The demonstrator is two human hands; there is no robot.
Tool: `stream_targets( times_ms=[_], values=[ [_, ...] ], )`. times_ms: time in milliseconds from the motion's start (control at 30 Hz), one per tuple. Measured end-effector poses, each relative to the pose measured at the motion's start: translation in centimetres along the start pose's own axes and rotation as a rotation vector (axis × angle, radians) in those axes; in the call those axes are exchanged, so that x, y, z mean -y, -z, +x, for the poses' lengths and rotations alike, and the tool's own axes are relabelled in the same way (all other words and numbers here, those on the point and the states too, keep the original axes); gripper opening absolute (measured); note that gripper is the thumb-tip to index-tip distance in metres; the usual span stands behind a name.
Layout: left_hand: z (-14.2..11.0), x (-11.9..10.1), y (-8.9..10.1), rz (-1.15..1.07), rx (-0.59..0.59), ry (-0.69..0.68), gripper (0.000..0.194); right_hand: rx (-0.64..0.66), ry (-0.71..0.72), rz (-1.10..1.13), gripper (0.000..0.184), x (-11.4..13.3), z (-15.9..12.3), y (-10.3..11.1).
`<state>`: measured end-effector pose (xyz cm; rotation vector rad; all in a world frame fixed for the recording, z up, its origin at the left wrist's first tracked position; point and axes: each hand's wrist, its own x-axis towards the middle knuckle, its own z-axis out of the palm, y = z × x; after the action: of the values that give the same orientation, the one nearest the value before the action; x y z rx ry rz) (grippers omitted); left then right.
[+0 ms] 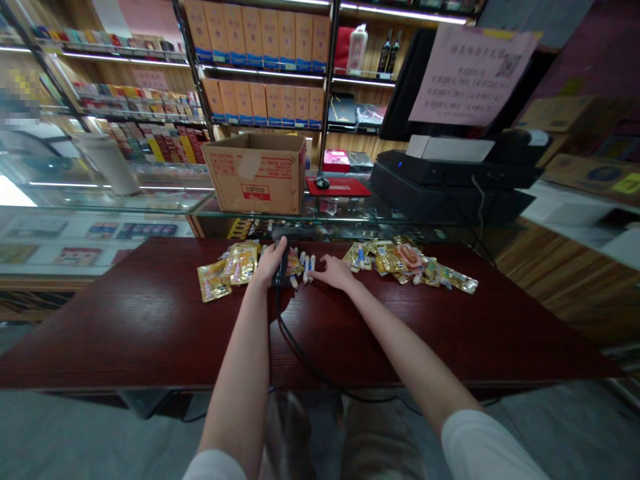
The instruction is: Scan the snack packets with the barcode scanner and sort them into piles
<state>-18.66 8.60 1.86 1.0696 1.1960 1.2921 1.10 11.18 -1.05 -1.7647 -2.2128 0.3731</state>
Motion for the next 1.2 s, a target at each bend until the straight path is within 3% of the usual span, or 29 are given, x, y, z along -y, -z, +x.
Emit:
stream_targets(
  times_ms=[100, 233, 367, 467, 600, 700, 800, 867, 1000, 1200],
  values=[
    [0.2, 0.0, 0.7, -0.029, -0.016, 0.004, 0.054, 0.038, -0.073, -0.061, 0.044, 0.4, 0.7, 0.0],
    [0.0, -0.5, 0.4, -0.005, -0.026, 0.026, 0.053, 0.006, -0.105, -0.137, 0.024, -1.8, 0.4, 1.1],
    [-0.5, -1.2, -0.6, 0.017, -0.020, 0.045, 0.051, -0.126, -0.007, 0.000, 0.037, -3.5, -1.1, 1.4],
    [-0.8, -1.4, -1.1, 0.012, -0.006, 0.033, 0.051, -0.144, 0.104, -0.056, 0.038, -3.5, -1.7, 0.8],
    [-1.1, -1.4, -1.4, 0.003, 0.015, 0.019, 0.052, -0.107, 0.032, -0.096, 0.031, -3.7, -1.6, 0.2],
    [-1.2, -1.3, -1.9, 0.001, 0.015, 0.022, 0.051, -0.146, 0.039, 0.048, 0.035, -5.3, -1.1, 0.2],
    [-1.2, -1.1, -2.7, -0.012, 0.047, 0.028, 0.051, -0.247, 0.036, 0.314, 0.026, -7.2, -0.3, 0.2],
    [-1.2, -0.8, -3.1, -0.016, 0.123, 0.055, 0.053, -0.341, 0.028, 0.518, 0.023, -8.0, 0.3, 0.1],
    [-1.5, -0.3, -3.8, 0.007, 0.290, 0.121, 0.063, -0.449, 0.094, 0.808, 0.034, -8.5, 1.4, -0.1],
    [-1.8, 0.1, -4.7, 0.044, 0.307, 0.129, 0.061, -0.562, 0.140, 0.671, 0.021, -7.9, 0.4, 0.7]
  ],
)
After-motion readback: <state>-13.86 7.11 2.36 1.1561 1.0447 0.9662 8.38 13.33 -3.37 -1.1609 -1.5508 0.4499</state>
